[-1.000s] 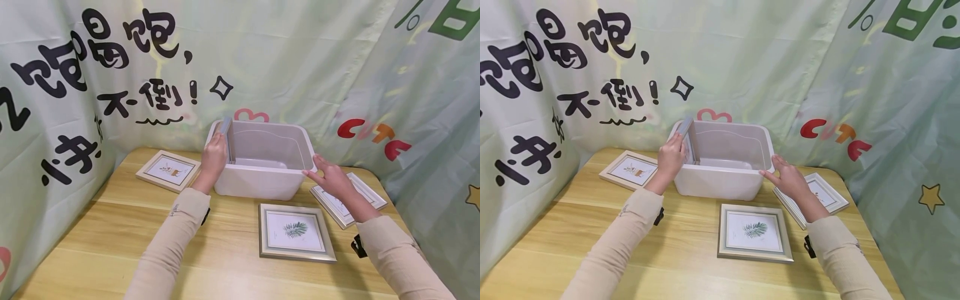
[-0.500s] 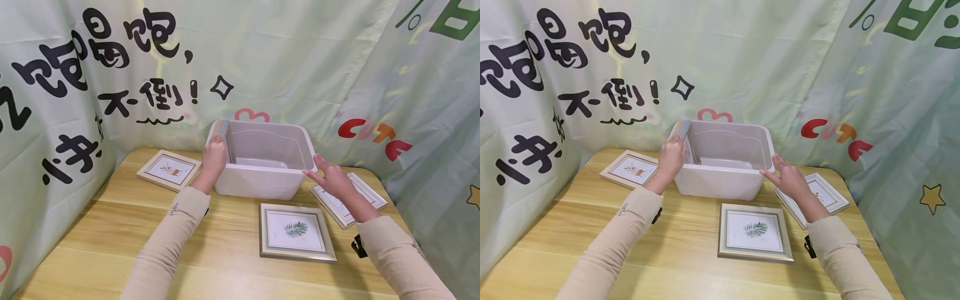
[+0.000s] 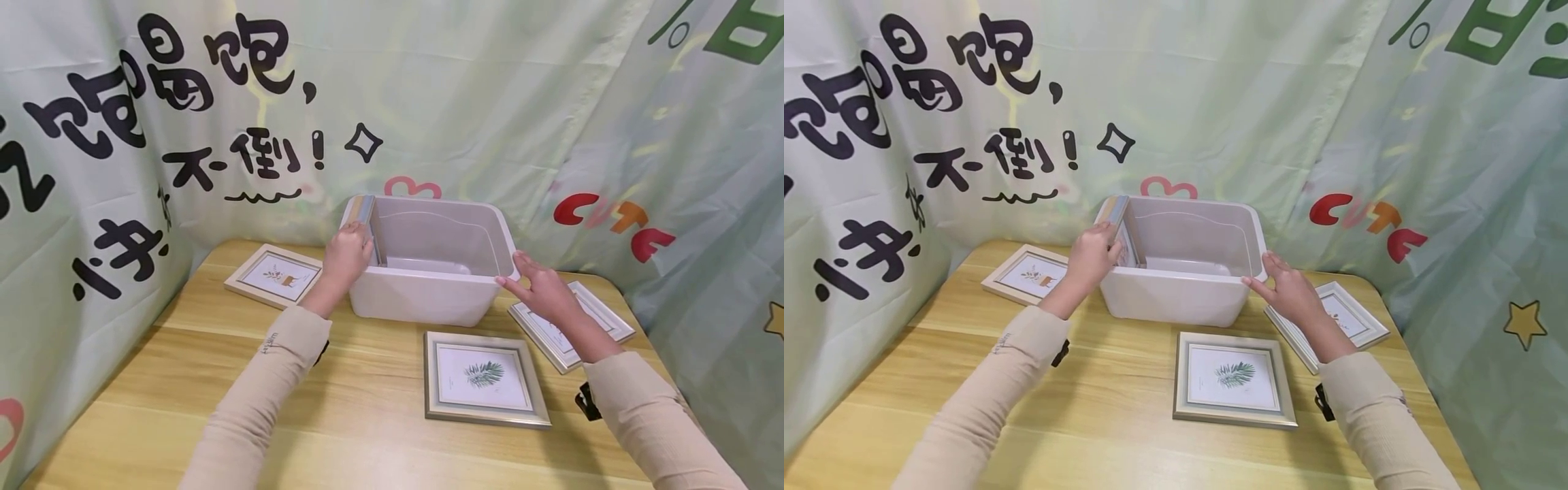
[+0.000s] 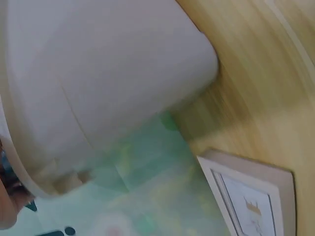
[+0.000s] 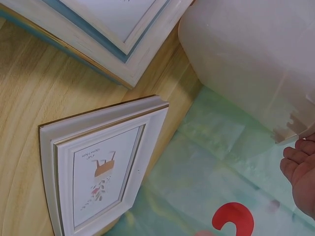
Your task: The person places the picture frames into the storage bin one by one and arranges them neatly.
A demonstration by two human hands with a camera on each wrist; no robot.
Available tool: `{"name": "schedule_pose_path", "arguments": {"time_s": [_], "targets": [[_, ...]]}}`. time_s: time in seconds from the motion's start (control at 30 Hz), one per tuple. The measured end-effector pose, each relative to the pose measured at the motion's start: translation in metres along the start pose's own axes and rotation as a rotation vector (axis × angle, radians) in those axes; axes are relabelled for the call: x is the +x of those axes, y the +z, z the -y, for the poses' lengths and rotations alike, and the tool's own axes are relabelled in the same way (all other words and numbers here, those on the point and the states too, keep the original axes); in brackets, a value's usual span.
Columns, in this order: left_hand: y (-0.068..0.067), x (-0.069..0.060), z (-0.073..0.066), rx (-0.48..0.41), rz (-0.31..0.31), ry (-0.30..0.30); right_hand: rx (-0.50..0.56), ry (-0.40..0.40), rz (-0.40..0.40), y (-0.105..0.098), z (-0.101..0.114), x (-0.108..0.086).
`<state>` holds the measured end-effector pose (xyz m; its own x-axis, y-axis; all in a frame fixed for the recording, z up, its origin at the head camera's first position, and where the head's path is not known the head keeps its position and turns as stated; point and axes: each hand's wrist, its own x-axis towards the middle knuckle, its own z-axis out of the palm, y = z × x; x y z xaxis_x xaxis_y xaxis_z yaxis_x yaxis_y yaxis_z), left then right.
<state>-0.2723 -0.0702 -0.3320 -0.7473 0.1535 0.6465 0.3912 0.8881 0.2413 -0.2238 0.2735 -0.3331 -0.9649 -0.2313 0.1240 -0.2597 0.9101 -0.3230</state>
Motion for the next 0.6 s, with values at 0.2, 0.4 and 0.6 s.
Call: {"name": "schedule_pose_path", "arguments": {"time_s": [0.2, 0.4, 0.6], "targets": [[-0.010, -0.001, 0.022, -0.249, -0.029, -0.045, -0.006, -0.017, -0.007, 0.001, -0.001, 0.001], [-0.024, -0.006, 0.041, -0.301, -0.065, -0.112, -0.007, -0.013, -0.004, 0.001, -0.001, 0.000], [-0.028, -0.019, 0.060, -0.249, -0.069, -0.139, -0.020, -0.016, -0.005, 0.001, 0.000, 0.000]]}}
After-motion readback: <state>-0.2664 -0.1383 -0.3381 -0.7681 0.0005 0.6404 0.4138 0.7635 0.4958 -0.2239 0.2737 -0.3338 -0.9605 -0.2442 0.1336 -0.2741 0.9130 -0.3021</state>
